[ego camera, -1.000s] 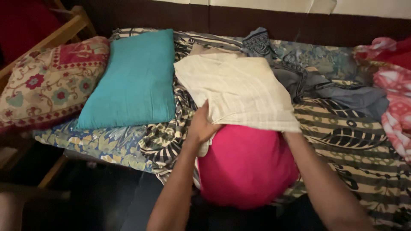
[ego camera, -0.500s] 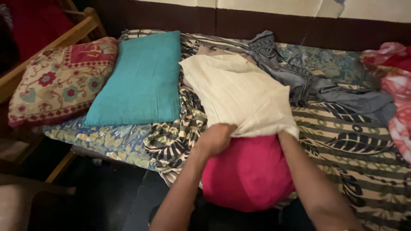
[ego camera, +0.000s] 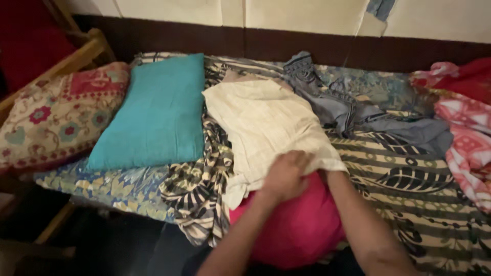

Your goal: The person puts a pillowcase on a pillow by inserting the pillow into the opening and pulling the white fabric over it on a bed.

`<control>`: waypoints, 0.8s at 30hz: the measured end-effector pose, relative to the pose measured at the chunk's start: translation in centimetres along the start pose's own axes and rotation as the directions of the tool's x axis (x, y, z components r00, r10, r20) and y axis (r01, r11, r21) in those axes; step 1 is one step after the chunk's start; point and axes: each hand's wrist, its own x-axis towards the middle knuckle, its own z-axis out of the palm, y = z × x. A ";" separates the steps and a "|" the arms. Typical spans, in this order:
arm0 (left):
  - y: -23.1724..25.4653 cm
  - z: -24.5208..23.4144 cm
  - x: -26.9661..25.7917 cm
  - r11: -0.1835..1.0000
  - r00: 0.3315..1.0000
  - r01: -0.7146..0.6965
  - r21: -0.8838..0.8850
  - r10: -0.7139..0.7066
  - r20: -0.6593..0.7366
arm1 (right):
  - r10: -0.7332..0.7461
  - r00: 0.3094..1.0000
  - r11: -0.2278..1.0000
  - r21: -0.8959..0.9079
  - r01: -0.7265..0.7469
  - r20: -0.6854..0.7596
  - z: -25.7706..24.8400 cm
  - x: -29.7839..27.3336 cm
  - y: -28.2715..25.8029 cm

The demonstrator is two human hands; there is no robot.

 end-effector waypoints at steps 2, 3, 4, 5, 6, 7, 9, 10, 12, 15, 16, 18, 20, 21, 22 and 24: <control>1.4 2.6 1.4 0.998 0.998 0.045 -0.039 -0.044 0.040 | -0.023 1.000 1.000 0.006 0.023 0.014 0.5 -0.7 0.1; 1.7 3.9 2.1 0.999 0.999 0.031 -0.020 -0.031 0.019 | -0.022 1.000 1.000 0.007 0.022 0.017 0.2 -1.4 0.2; 1.5 5.2 2.8 1.000 1.000 0.018 0.000 -0.018 -0.002 | -0.023 0.999 1.000 0.003 0.023 0.027 0.1 -2.2 0.3; 0.9 6.3 3.5 1.000 1.000 0.004 0.023 -0.004 -0.021 | -0.019 0.999 1.000 0.005 0.019 0.031 0.1 -2.7 0.4; 0.1 7.3 4.2 0.999 1.000 0.009 0.039 -0.009 0.008 | -0.020 0.999 1.000 0.004 0.020 0.042 0.2 -3.1 0.4; -0.9 8.3 4.9 0.998 0.999 0.013 0.057 -0.015 0.037 | -0.019 0.999 1.000 0.008 0.019 0.046 0.2 -3.2 0.3; -2.4 10.1 6.0 0.994 0.997 0.024 0.108 -0.032 0.067 | -0.019 0.998 1.000 0.006 0.018 0.064 0.4 -3.3 0.2; -2.8 11.0 6.3 0.989 0.997 0.032 0.142 -0.041 0.067 | -0.019 0.997 1.000 0.000 0.019 0.069 0.2 -3.2 0.0; -3.6 11.7 6.9 0.983 0.996 0.046 0.177 -0.058 0.064 | -0.025 0.997 1.000 -0.002 0.025 0.077 0.2 -2.8 -0.3; -3.8 12.0 6.8 0.983 0.994 0.079 0.164 -0.091 0.068 | -0.022 0.996 1.000 -0.001 0.022 0.088 0.4 -3.1 -0.4; -3.8 11.7 6.9 0.984 0.992 0.085 0.158 -0.097 0.075 | -0.022 0.996 1.000 -0.004 0.022 0.090 0.3 -3.0 -0.5; -3.3 10.9 7.2 0.988 0.996 0.072 0.139 -0.078 0.036 | -0.025 0.996 1.000 -0.005 0.025 0.090 0.2 -3.1 -0.8; -2.2 9.9 7.1 0.993 0.998 0.045 0.108 -0.040 -0.047 | -0.017 0.996 1.000 -0.007 0.018 0.083 0.0 -3.5 -0.8; -1.4 9.4 7.2 0.996 0.996 0.026 0.084 -0.018 -0.092 | -0.013 0.997 1.000 -0.010 0.014 0.080 -0.2 -3.8 -0.9; -0.6 8.9 7.2 0.998 0.991 0.005 0.061 0.003 -0.136 | -0.013 0.997 1.000 -0.010 0.014 0.078 -0.3 -3.8 -0.9; 0.9 8.2 7.4 0.999 0.990 -0.049 -0.013 0.046 -0.137 | -0.003 0.997 1.000 -0.017 0.004 0.074 -1.0 -4.4 -0.7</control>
